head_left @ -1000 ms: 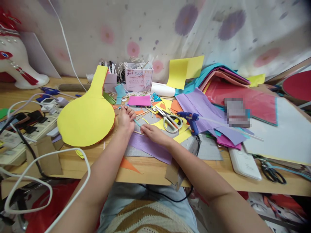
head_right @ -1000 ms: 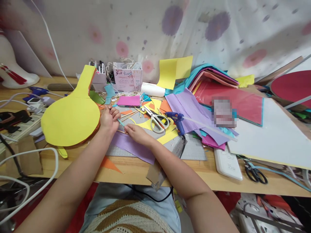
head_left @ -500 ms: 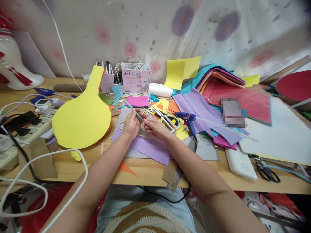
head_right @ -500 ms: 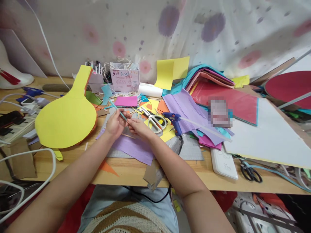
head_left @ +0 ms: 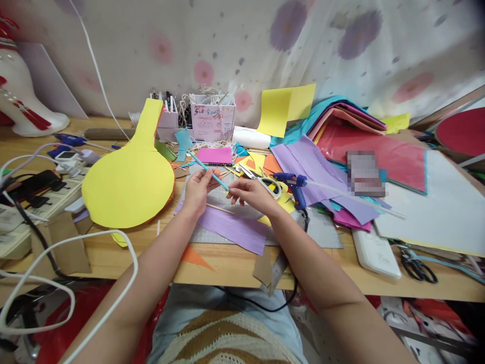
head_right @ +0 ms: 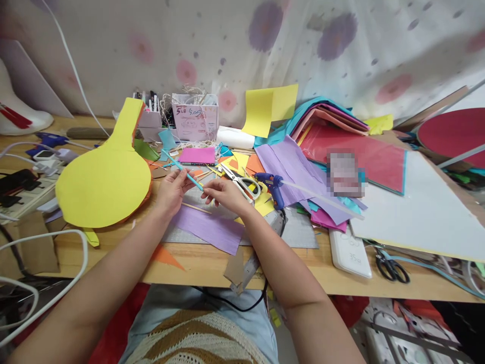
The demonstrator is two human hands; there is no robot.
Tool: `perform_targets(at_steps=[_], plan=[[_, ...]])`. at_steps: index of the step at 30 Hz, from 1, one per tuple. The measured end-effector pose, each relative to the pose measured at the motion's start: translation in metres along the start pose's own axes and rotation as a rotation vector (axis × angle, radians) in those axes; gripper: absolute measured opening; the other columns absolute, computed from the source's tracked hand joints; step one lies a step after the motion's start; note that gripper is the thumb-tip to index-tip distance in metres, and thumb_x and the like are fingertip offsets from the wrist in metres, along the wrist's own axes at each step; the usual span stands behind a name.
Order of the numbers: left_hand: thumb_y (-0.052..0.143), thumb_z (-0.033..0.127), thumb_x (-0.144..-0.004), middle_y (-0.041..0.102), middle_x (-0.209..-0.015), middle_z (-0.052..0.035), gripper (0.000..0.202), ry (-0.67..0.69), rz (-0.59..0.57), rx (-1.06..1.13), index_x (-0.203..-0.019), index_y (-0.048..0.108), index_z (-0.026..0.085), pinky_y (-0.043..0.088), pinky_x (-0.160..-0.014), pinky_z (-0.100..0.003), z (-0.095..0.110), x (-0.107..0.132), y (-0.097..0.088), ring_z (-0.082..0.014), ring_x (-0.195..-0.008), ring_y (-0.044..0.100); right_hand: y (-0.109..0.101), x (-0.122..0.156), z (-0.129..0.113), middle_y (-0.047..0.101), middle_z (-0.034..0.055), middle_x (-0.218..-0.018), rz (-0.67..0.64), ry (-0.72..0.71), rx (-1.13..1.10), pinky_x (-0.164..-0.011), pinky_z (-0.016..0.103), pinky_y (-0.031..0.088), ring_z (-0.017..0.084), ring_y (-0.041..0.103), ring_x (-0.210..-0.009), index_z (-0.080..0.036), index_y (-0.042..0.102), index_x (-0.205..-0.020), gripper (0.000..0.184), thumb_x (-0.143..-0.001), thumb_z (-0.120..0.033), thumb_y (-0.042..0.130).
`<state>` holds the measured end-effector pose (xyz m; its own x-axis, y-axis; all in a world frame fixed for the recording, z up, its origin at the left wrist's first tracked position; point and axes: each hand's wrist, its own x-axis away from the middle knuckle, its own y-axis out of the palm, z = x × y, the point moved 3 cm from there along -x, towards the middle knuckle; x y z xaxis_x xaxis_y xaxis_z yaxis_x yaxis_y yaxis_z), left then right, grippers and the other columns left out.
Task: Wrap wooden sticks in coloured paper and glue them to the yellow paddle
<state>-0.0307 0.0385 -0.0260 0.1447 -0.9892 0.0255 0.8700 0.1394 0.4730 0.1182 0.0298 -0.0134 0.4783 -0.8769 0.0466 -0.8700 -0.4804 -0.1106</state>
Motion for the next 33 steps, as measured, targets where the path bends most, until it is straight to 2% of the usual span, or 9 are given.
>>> perform_targets(at_steps=[4, 7, 10, 14, 23, 27, 31, 33], plan=[[0.072, 0.035, -0.06, 0.06, -0.062, 0.0025, 0.031, 0.015, 0.055, 0.001, -0.07, 0.052, 0.014, 0.05, -0.065, -0.024, 0.002, 0.001, 0.0, -0.0074, -0.058, 0.058, 0.002, 0.001, -0.001, 0.065, 0.0033, -0.074, 0.052, -0.028, 0.095, -0.042, 0.018, 0.04, 0.01, 0.06, -0.059, -0.015, 0.056, -0.08, 0.016, -0.075, -0.03, 0.054], [0.072, 0.035, -0.059, 0.058, -0.058, 0.0038, 0.033, 0.018, 0.085, -0.017, -0.067, 0.048, 0.014, 0.049, -0.062, -0.024, 0.003, 0.001, 0.0, -0.0068, -0.055, 0.057, 0.003, 0.004, -0.003, 0.065, 0.0034, -0.076, 0.086, -0.098, 0.247, -0.046, 0.019, 0.041, 0.011, 0.062, -0.063, -0.016, 0.057, -0.082, 0.015, -0.076, -0.029, 0.053], [0.072, 0.034, -0.059, 0.056, -0.056, 0.0045, 0.033, 0.026, 0.093, -0.04, -0.065, 0.047, 0.014, 0.049, -0.06, -0.023, 0.004, 0.001, 0.0, -0.0062, -0.052, 0.055, 0.004, 0.006, -0.004, 0.066, 0.0034, -0.076, 0.073, -0.139, 0.341, -0.05, 0.02, 0.042, 0.011, 0.062, -0.065, -0.016, 0.058, -0.081, 0.016, -0.079, -0.03, 0.049], [0.073, 0.034, -0.057, 0.054, -0.054, 0.005, 0.034, 0.031, 0.088, -0.056, -0.063, 0.047, 0.014, 0.048, -0.058, -0.022, 0.004, 0.002, 0.001, -0.0057, -0.051, 0.053, 0.005, 0.006, -0.006, 0.066, 0.0036, -0.074, 0.027, -0.156, 0.375, -0.052, 0.021, 0.041, 0.011, 0.061, -0.064, -0.016, 0.058, -0.08, 0.019, -0.082, -0.029, 0.044], [0.072, 0.034, -0.06, 0.057, -0.055, 0.003, 0.03, -0.023, 0.015, -0.078, -0.065, 0.052, 0.012, 0.05, -0.058, -0.023, 0.003, -0.001, -0.003, -0.0067, -0.051, 0.056, 0.008, 0.007, -0.009, 0.063, 0.0011, -0.068, 0.091, -0.267, 0.546, -0.058, 0.021, 0.039, 0.009, 0.056, -0.06, -0.017, 0.058, -0.077, 0.018, -0.082, -0.024, 0.043], [0.071, 0.032, -0.062, 0.057, -0.056, 0.0025, 0.026, -0.052, 0.0, -0.081, -0.065, 0.056, 0.011, 0.049, -0.056, -0.021, 0.005, 0.0, -0.003, -0.0062, -0.049, 0.056, 0.004, 0.006, -0.007, 0.063, 0.001, -0.069, 0.179, -0.284, 0.617, -0.06, 0.022, 0.04, 0.01, 0.056, -0.063, -0.018, 0.058, -0.078, 0.016, -0.08, -0.022, 0.043], [0.069, 0.028, -0.065, 0.059, -0.058, 0.0008, 0.021, -0.127, -0.043, -0.079, -0.071, 0.061, 0.01, 0.05, -0.056, -0.023, 0.002, 0.005, 0.002, -0.0061, -0.047, 0.055, -0.014, 0.001, -0.002, 0.063, 0.001, -0.068, 0.342, -0.221, 0.516, -0.055, 0.021, 0.041, 0.01, 0.057, -0.06, -0.018, 0.058, -0.078, 0.015, -0.079, -0.027, 0.046], [0.069, 0.027, -0.064, 0.061, -0.061, -0.0011, 0.022, -0.153, -0.049, -0.087, -0.074, 0.062, 0.009, 0.05, -0.056, -0.023, 0.001, 0.006, 0.004, -0.0076, -0.049, 0.057, -0.019, 0.0, -0.001, 0.062, 0.0015, -0.067, 0.33, -0.16, 0.374, -0.049, 0.021, 0.041, 0.01, 0.056, -0.056, -0.017, 0.058, -0.077, 0.017, -0.078, -0.032, 0.048]])
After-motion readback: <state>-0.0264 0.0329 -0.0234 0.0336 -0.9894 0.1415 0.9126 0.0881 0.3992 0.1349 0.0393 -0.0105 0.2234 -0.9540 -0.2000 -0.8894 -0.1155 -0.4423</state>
